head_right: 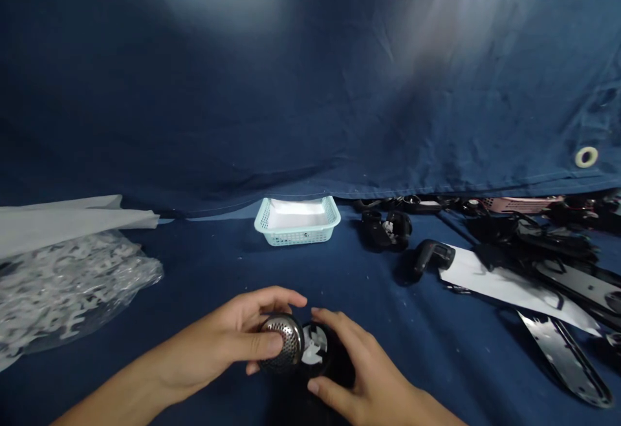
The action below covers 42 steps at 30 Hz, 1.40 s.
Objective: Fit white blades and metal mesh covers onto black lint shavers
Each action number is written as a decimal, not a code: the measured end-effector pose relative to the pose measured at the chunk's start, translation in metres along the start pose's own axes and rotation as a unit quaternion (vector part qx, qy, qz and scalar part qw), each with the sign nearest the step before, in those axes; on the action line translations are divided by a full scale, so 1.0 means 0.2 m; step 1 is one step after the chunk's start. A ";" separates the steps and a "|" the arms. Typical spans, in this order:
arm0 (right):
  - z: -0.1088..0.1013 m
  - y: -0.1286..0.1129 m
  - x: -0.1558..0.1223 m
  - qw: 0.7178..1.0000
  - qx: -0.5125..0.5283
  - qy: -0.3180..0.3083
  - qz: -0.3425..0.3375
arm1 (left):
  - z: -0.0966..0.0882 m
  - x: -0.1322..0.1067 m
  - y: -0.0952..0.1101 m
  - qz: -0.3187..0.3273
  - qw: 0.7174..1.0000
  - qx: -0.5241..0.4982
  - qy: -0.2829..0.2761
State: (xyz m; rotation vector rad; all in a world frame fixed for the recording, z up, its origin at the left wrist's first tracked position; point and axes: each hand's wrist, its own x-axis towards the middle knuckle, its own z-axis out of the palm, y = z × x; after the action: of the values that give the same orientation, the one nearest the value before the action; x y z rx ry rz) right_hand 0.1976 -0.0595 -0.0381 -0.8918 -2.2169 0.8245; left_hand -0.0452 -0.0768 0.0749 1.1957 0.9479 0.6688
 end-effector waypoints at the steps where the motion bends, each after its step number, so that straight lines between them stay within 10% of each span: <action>1: 0.00 0.00 0.00 1.000 0.000 0.000 0.002 | 0.01 0.01 0.00 -0.005 1.000 -0.013 0.000; 13: 0.01 -0.02 0.01 0.999 0.014 0.029 -0.019 | 0.05 0.07 -0.10 0.033 0.999 -0.028 0.029; 26: -0.01 -0.04 0.02 0.999 0.008 0.023 -0.028 | 0.05 0.06 -0.11 0.121 0.940 0.315 0.056; 42: 0.02 -0.11 0.02 0.986 0.130 0.005 0.102 | 0.05 0.07 -0.11 0.142 0.930 0.335 0.042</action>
State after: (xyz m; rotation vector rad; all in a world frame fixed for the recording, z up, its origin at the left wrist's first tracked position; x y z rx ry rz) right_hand 0.1849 -0.0706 -0.0234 -0.9993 -1.9727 1.1710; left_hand -0.0307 -0.0762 0.0504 1.9515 1.1296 0.6440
